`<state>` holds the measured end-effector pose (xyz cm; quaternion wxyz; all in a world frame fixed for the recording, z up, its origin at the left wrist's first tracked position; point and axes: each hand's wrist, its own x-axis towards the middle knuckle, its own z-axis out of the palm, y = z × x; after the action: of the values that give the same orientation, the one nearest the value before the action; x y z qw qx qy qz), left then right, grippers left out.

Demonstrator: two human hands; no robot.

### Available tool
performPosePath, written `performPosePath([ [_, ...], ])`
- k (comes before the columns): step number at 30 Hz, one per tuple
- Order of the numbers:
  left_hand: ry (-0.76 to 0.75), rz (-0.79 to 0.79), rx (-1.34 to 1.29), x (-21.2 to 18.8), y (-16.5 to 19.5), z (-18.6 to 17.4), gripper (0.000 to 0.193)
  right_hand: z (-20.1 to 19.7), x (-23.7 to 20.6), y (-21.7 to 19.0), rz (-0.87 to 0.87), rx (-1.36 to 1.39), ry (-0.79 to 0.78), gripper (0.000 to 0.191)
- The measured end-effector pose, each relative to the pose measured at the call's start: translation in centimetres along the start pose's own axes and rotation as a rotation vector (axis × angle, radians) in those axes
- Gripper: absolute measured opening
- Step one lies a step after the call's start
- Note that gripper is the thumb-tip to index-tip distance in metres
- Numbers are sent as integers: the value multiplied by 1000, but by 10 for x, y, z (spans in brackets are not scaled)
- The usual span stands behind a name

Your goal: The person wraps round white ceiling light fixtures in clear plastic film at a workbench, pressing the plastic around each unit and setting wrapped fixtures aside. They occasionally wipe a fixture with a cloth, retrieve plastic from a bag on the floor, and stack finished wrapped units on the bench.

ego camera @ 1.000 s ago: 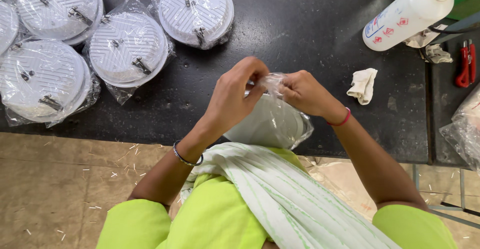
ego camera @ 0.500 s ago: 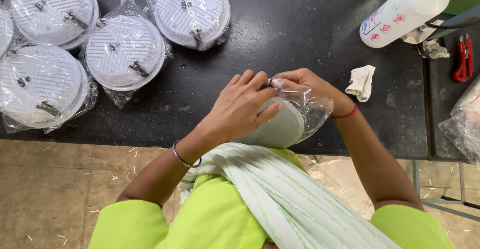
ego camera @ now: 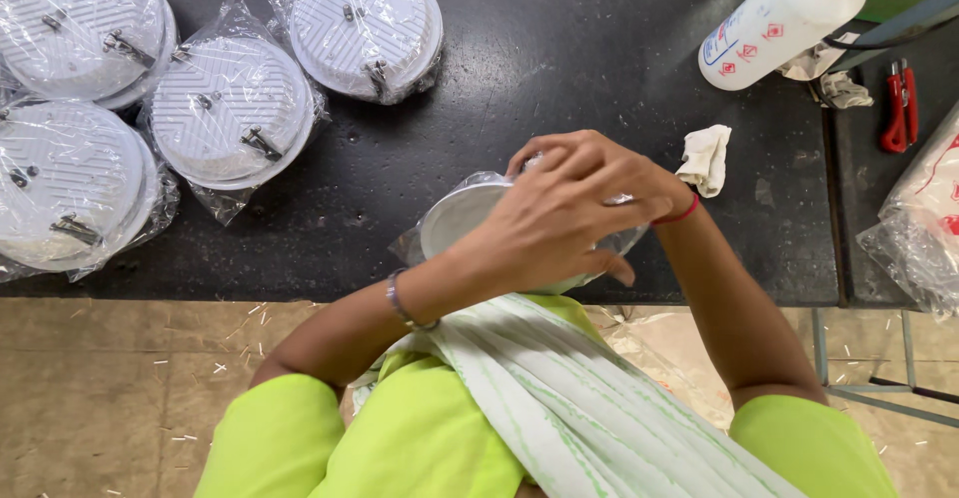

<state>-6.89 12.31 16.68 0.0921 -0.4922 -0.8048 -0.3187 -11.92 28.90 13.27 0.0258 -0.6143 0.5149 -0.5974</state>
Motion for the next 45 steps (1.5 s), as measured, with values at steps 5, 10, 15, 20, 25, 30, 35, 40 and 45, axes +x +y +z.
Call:
performPosePath([
  [5,194,-16,-115,-3,-18,18,19,-5,-6,-7,763,43,90,29],
  [10,218,-371,-252,-39,-40,-18,7,-4,-22,-5,1120,1,205,32],
  [15,290,-351,-169,-50,-44,-30,10,1,-20,-5,1175,-1,232,33],
  [20,304,-400,-341,-48,-56,-28,12,8,-11,-11,1159,-48,258,31],
  [25,146,-588,-492,-38,-74,-29,15,16,-3,-21,1099,-204,248,30],
  [30,73,-561,-431,-35,-82,-27,17,22,7,-26,1158,-361,274,22],
  [35,-28,-556,-404,-41,-93,-31,18,26,18,-30,1133,-482,222,21],
  [40,-161,-521,-385,-41,-103,-33,17,24,23,-34,1019,-451,108,20],
  [45,-209,-488,-386,-37,-107,-30,14,20,28,-43,964,-451,6,23],
])
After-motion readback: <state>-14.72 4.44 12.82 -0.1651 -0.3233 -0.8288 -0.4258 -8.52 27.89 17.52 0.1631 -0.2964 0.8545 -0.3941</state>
